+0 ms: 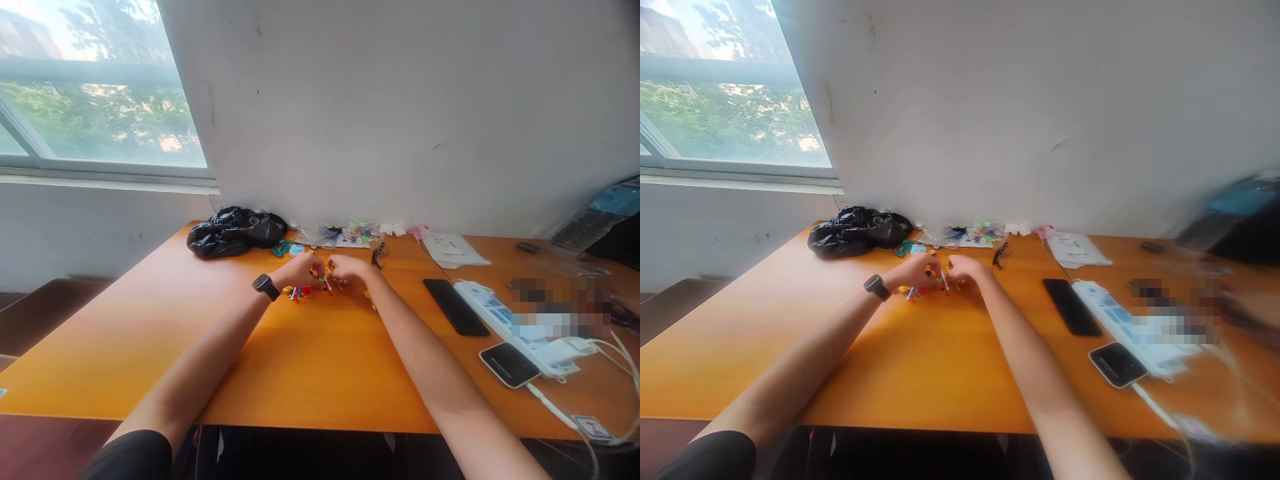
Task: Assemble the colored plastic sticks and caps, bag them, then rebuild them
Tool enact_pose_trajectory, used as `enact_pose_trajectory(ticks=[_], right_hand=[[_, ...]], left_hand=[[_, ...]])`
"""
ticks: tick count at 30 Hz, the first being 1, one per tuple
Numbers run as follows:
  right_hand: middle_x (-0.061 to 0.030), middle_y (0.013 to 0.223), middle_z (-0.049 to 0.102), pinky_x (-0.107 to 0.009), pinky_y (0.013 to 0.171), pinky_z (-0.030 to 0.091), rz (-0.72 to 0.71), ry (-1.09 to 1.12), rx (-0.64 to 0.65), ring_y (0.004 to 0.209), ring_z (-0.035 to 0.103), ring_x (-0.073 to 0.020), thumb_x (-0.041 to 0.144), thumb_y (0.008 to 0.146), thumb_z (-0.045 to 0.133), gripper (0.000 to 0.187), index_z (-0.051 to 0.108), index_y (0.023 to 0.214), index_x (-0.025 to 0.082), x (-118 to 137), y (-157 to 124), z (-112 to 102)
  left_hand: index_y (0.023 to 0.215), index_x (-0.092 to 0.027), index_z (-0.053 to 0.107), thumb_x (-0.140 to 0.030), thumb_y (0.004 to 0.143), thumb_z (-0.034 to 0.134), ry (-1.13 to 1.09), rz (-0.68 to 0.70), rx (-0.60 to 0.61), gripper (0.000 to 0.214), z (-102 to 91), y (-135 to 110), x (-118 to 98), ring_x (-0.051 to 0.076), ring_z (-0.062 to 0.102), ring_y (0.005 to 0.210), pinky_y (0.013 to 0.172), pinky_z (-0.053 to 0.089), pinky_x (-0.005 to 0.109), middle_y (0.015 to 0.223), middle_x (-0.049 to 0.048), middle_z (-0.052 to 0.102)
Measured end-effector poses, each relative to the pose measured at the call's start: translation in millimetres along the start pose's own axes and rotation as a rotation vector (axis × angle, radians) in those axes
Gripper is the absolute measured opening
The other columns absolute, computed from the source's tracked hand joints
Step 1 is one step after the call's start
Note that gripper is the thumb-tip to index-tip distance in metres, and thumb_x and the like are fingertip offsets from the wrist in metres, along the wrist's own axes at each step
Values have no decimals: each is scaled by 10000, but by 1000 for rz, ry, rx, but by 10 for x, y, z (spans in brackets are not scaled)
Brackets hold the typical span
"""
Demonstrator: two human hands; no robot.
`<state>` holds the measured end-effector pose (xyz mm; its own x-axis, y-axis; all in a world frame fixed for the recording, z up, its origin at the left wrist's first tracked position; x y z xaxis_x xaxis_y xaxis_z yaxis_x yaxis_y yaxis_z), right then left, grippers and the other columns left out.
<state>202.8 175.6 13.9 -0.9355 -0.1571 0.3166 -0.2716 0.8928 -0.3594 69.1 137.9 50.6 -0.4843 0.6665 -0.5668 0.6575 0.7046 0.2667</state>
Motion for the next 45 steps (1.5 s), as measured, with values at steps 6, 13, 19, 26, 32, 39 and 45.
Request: enact_pose_trajectory(ticks=[6,13,19,26,32,39,45], right_hand=[[-160,1365,671,-242,613,451,-65,9,-102,889,714,-206,494,794,834,648,576,1308,195,104,57,25],[-141,1202,738,-250,604,445,-102,-26,-109,916,722,-244,378,777,858,571,589,1248,202,196,112,99],[-138,1175,730,-263,626,451,-103,-58,-88,892,721,-249,361,769,856,468,620,1142,206,242,85,125],[-58,1001,758,-257,602,491,2,-21,-6,699,720,-187,398,816,833,500,619,1232,224,-8,-110,-187],[-101,783,734,-325,621,523,267,-168,30,718,724,-267,344,675,938,343,719,856,153,-717,-317,-519],[-85,759,750,-274,614,513,242,-105,36,704,715,-213,229,733,841,165,699,760,148,-875,-287,-499],[-59,792,746,-225,642,530,-214,462,-232,684,690,-154,210,834,695,92,618,870,173,-115,-329,-675]], left_hand=[[895,-207,846,-275,745,867,40,15,47,167,-8,-3,122,209,720,761,684,506,277,825,47,795],[880,-225,846,-333,779,831,81,33,41,149,-12,-2,176,217,725,785,733,537,290,829,49,791],[854,-220,817,-350,837,766,8,-7,-26,140,-12,-57,57,217,732,753,716,572,297,790,55,770],[908,-187,815,-389,845,764,-47,-52,-22,217,0,-85,34,199,701,655,658,579,293,690,52,727],[934,-215,816,-382,857,758,-53,-65,12,192,41,-88,80,187,699,656,668,581,288,690,34,719],[1056,-183,781,-396,912,707,24,-28,-127,267,-155,23,171,216,736,893,806,581,307,1013,78,796],[1179,-182,738,-410,923,739,-118,79,-309,343,-437,19,-125,186,737,949,830,585,275,1109,79,787]])
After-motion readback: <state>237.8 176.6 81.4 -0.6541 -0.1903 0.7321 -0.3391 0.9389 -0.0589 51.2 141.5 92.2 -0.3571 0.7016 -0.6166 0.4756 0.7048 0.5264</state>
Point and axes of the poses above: each hand's wrist, its own y-axis towards the middle knuckle, its own z-axis out of the palm, x = y × z, the point moved 8 cm from there along y, towards the middle knuckle
